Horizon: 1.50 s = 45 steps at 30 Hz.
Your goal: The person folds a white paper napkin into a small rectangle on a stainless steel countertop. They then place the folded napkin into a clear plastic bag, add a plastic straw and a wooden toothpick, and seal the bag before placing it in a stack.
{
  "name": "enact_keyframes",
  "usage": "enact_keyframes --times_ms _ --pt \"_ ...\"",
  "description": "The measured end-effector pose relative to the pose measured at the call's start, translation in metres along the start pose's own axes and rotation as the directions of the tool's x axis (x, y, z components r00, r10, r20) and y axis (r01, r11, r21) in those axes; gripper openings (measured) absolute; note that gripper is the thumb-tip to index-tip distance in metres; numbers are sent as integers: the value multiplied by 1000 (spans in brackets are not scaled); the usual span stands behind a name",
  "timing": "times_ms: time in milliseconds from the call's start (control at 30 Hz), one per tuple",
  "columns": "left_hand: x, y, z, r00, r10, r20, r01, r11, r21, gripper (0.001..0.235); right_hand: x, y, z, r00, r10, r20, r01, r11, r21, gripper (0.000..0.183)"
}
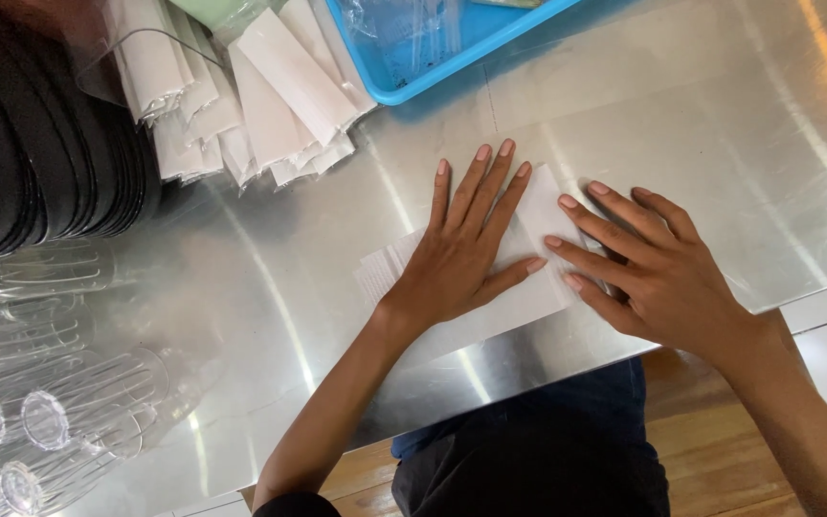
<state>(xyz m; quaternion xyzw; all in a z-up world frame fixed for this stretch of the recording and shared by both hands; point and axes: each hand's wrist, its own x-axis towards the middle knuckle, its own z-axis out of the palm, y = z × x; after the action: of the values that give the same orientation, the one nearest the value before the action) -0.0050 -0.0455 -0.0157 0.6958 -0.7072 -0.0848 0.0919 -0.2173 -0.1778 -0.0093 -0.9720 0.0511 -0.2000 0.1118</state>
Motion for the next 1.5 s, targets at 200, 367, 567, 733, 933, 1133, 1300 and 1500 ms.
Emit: enact_keyframes --times_ms 200,367,567,733,933,1133,1300,1500 --pt "4 8 -11 996 66 62 -75 984 163 74 -1 1 0 1000 -17 12 17 1000 -1 38" --pt "2 6 0 996 84 21 -85 995 58 73 0 2 -2 999 -11 38 10 999 42 38" --pt "1 5 3 996 85 11 -84 993 -78 73 2 16 -1 999 -14 40 10 994 106 37" --pt "0 6 4 997 77 32 -74 993 -87 74 7 31 0 999 -24 25 19 983 180 38" --pt "-1 4 9 995 101 -15 -102 989 -106 69 22 48 7 994 -110 20 107 988 110 41" --pt "-1 4 10 985 128 -112 -154 948 -277 43 33 57 15 995 -94 20 94 995 25 39" --pt "-1 4 9 987 123 -104 -149 942 -301 41 31 53 12 997 -76 26 77 997 -24 38" --pt "0 7 8 988 111 -105 -134 958 -253 45 15 46 3 991 -132 39 132 991 -20 40"
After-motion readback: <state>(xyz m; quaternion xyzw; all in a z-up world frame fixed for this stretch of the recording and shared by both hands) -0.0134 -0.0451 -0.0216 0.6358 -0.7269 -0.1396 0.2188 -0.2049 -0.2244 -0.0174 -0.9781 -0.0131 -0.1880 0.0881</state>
